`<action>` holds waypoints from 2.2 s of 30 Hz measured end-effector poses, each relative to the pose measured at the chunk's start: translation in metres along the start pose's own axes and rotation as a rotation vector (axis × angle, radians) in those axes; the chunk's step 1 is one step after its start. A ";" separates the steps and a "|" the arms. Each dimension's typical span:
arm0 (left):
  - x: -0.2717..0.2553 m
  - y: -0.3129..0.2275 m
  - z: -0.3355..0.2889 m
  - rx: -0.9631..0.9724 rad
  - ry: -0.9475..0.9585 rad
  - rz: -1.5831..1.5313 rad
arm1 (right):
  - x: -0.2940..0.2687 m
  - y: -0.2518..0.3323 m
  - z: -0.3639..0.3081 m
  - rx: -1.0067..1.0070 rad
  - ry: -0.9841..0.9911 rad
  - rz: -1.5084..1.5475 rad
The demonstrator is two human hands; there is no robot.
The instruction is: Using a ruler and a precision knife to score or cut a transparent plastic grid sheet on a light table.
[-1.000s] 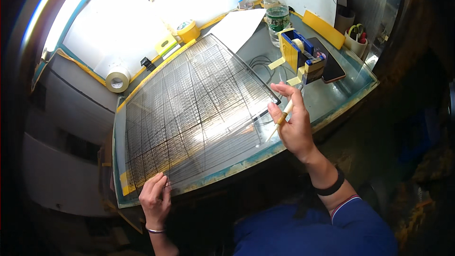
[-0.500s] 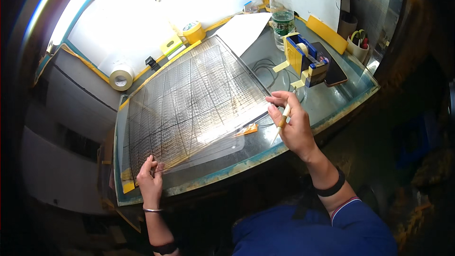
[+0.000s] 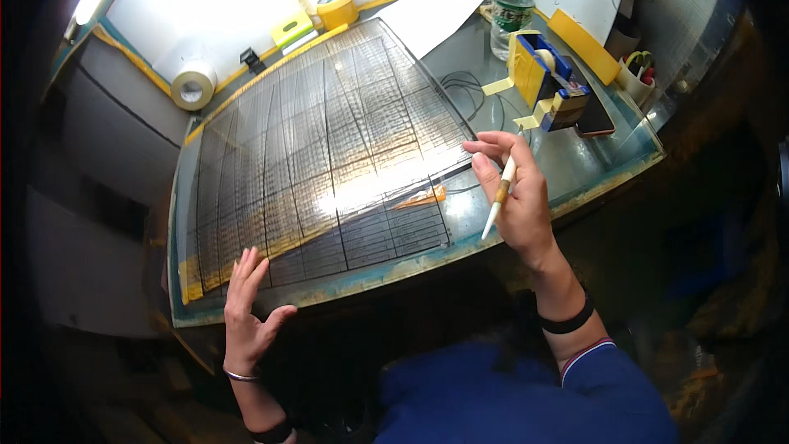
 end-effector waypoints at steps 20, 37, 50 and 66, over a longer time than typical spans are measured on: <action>0.057 -0.038 0.051 0.032 0.083 0.005 | -0.006 0.007 -0.005 0.024 0.260 0.069; 0.049 -0.040 0.056 -0.057 0.055 -0.224 | 0.014 0.023 0.003 0.225 0.382 0.085; 0.060 -0.046 0.062 0.057 0.073 -0.060 | 0.028 0.013 0.002 0.407 0.494 0.009; 0.059 -0.045 0.062 0.053 0.071 -0.082 | 0.034 0.016 -0.002 0.266 0.448 -0.048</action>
Point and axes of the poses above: each hand's wrist, its own z-axis towards the middle knuckle, its own x-axis out of the palm, y = z × x, the point moved 3 cm from there along z, towards the middle knuckle, and after that the axes turned 1 degree about -x, right-handed, at the moved point
